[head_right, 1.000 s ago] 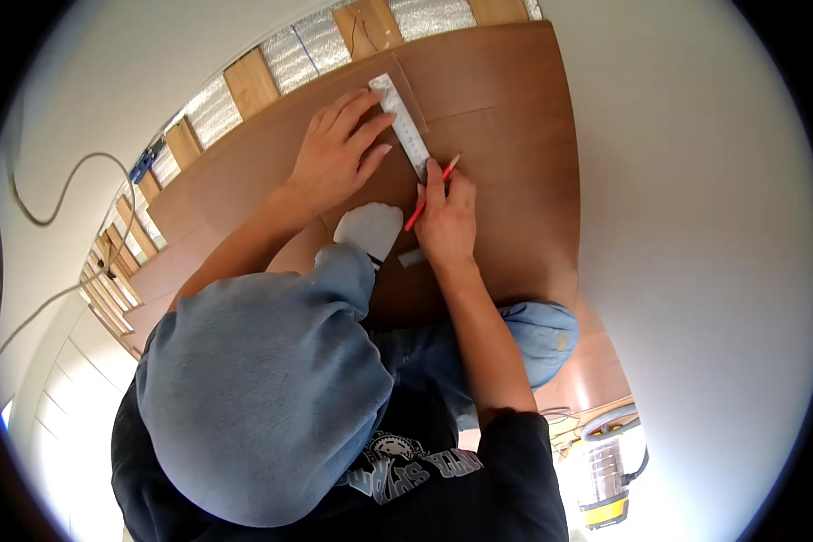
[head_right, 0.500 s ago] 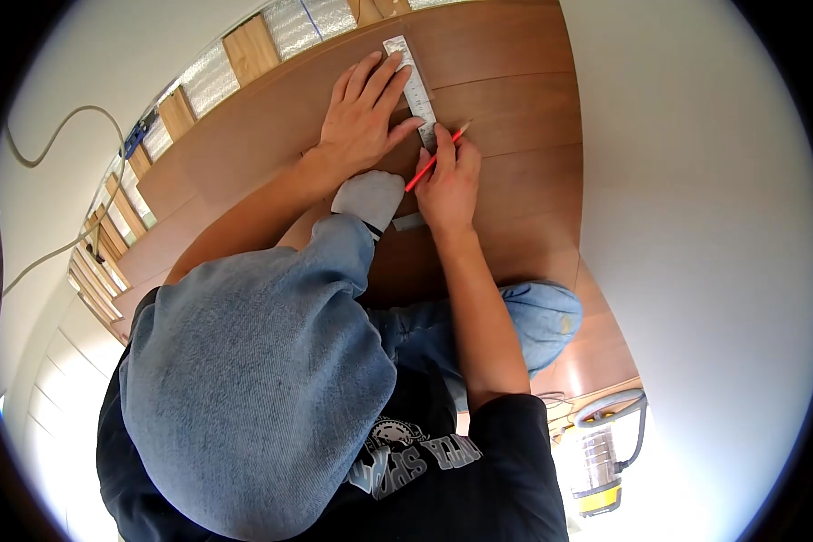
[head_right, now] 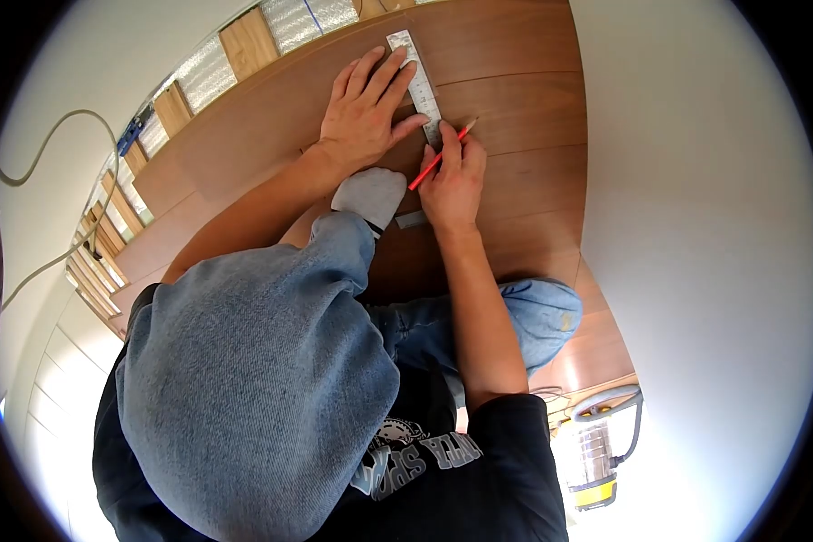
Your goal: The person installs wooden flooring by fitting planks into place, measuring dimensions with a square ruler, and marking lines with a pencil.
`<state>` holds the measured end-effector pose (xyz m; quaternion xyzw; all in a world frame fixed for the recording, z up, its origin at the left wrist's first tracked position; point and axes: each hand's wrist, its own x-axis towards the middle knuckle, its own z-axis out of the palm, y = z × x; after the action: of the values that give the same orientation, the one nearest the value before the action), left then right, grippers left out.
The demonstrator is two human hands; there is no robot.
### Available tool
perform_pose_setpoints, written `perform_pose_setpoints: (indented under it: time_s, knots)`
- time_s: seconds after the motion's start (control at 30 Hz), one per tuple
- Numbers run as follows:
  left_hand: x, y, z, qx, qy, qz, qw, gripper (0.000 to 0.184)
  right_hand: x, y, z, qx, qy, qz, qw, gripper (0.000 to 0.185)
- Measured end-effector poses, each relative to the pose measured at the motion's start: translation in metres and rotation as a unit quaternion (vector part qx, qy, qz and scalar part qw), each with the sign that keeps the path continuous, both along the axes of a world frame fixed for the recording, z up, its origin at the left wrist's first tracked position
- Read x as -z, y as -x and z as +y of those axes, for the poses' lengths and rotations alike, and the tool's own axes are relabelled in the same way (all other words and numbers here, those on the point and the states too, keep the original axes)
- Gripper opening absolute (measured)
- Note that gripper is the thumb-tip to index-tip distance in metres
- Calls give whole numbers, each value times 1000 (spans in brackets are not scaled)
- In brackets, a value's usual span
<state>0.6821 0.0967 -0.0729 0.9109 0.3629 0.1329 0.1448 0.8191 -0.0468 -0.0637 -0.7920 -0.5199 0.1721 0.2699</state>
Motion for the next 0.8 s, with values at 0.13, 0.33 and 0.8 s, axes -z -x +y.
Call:
perform_pose_setpoints:
  time_s: [0.13, 0.33, 0.8]
  knots:
    - [-1, -1, 0, 0, -1, 7, 1000, 71, -1, -1, 0, -1, 3, -1, 1000, 48]
    - [-1, -2, 0, -2, -7, 8, 1000, 70, 0, -1, 0, 8, -2, 7, 1000, 48]
    - [0, -3, -1, -1, -30, 4, 1000, 68, 2, -4, -2, 10, -3, 20, 1000, 47]
